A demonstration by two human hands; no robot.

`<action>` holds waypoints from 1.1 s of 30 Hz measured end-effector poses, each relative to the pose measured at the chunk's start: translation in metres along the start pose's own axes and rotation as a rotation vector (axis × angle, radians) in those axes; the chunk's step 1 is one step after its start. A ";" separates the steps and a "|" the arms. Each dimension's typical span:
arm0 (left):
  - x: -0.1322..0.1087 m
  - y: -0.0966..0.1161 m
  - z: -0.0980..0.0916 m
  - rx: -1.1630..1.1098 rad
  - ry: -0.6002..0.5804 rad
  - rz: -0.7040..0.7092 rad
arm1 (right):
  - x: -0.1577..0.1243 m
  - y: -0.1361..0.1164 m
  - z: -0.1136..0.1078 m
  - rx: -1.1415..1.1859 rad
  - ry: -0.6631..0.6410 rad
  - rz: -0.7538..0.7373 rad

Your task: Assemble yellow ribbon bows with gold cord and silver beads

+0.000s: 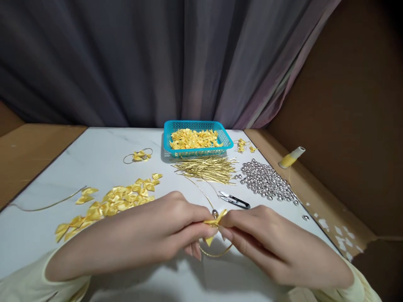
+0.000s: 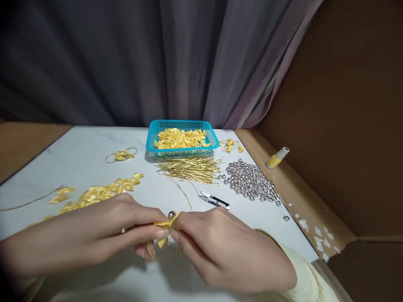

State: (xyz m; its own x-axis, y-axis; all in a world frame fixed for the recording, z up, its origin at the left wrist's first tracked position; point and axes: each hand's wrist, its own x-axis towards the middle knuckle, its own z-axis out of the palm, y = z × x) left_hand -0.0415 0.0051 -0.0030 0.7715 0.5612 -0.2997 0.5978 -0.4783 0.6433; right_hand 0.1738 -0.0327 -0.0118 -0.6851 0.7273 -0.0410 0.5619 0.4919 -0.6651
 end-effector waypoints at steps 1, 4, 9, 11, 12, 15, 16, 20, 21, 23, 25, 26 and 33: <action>0.000 0.000 -0.001 -0.013 -0.018 0.006 | 0.001 0.001 -0.002 -0.006 -0.021 -0.016; 0.002 0.002 -0.004 -0.037 -0.051 -0.004 | 0.005 0.004 -0.007 -0.032 -0.079 -0.066; 0.003 0.002 -0.007 -0.075 -0.108 0.008 | 0.010 0.009 -0.013 -0.068 -0.160 -0.133; 0.003 0.002 -0.007 -0.052 -0.109 0.010 | 0.011 0.010 -0.015 -0.071 -0.179 -0.148; 0.003 0.001 -0.007 -0.036 -0.106 0.006 | 0.011 0.011 -0.015 -0.070 -0.187 -0.153; 0.003 0.001 -0.008 -0.014 -0.115 0.000 | 0.013 0.013 -0.017 -0.055 -0.195 -0.175; 0.003 0.001 -0.007 -0.018 -0.118 -0.006 | 0.014 0.013 -0.017 -0.051 -0.193 -0.178; 0.004 0.001 -0.006 -0.032 -0.100 -0.050 | 0.015 0.014 -0.016 -0.066 -0.183 -0.156; 0.004 0.001 -0.005 -0.020 -0.087 -0.054 | 0.015 0.014 -0.016 -0.073 -0.187 -0.147; 0.004 0.000 -0.004 0.005 -0.062 -0.043 | 0.015 0.014 -0.015 -0.088 -0.198 -0.130; 0.004 0.000 -0.003 0.007 -0.036 -0.014 | 0.015 0.014 -0.016 -0.105 -0.204 -0.118; 0.004 -0.001 -0.002 0.003 -0.025 -0.001 | 0.015 0.013 -0.016 -0.115 -0.203 -0.114; 0.004 -0.003 0.001 0.030 -0.003 0.029 | 0.018 0.012 -0.016 -0.176 -0.218 -0.099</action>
State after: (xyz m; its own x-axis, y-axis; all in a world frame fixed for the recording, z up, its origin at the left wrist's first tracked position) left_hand -0.0402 0.0081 -0.0071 0.7893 0.5448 -0.2832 0.5813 -0.5144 0.6305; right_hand 0.1754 -0.0060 -0.0081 -0.8135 0.5607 -0.1544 0.5458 0.6446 -0.5353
